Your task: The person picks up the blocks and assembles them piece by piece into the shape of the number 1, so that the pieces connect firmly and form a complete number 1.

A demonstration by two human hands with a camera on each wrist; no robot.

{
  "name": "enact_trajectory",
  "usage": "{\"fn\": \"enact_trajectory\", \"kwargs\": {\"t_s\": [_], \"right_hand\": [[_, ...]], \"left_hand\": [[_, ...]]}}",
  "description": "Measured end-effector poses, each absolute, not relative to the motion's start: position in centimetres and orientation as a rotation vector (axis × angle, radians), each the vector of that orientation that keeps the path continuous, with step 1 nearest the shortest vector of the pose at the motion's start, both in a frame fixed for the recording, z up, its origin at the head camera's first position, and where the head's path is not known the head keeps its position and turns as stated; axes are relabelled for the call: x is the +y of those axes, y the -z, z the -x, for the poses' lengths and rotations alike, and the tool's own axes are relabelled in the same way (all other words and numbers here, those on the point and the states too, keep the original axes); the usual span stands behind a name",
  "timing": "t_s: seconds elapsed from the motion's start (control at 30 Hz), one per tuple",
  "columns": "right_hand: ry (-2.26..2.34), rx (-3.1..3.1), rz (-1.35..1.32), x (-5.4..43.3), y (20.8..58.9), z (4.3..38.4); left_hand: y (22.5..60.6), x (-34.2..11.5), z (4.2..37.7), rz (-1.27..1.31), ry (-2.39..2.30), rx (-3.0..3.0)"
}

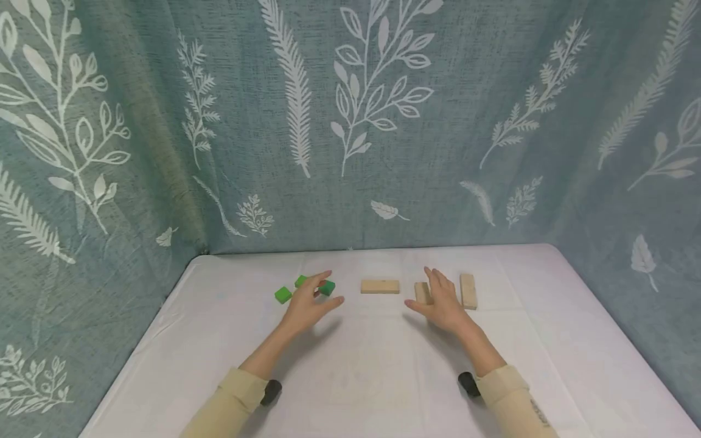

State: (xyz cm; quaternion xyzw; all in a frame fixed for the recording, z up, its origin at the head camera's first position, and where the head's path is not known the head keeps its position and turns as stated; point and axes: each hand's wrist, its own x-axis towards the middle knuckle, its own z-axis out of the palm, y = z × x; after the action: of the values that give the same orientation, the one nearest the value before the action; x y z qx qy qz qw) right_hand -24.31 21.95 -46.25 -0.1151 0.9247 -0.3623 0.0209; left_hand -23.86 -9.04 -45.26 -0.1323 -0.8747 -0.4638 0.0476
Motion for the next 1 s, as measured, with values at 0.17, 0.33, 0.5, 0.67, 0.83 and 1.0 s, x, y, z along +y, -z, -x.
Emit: {"fn": "enact_trajectory", "kwargs": {"t_s": [0.17,0.33,0.5,0.67,0.83,1.0], "right_hand": [[1.104,2.859,0.367,22.3,46.5,25.0],[1.082,2.832,0.383,22.8,46.7,26.0],[1.112,2.777,0.343,23.3,46.8,26.5],[1.099,2.77,0.32,23.5,47.0,26.8],[1.102,2.772,0.34,23.6,47.0,27.0],[1.091,2.774,0.368,23.4,47.1,27.1]], "left_hand": [[45.8,-8.2,24.5,0.432,1.515,-2.683],[46.3,-7.4,25.5,0.508,1.51,-2.744],[46.7,-6.3,26.6,0.578,1.424,-2.782],[46.7,-5.2,27.6,0.564,1.378,-2.833],[47.0,-4.4,28.4,0.518,1.293,-2.882],[47.4,-3.8,29.2,0.514,1.272,-2.878]]}}
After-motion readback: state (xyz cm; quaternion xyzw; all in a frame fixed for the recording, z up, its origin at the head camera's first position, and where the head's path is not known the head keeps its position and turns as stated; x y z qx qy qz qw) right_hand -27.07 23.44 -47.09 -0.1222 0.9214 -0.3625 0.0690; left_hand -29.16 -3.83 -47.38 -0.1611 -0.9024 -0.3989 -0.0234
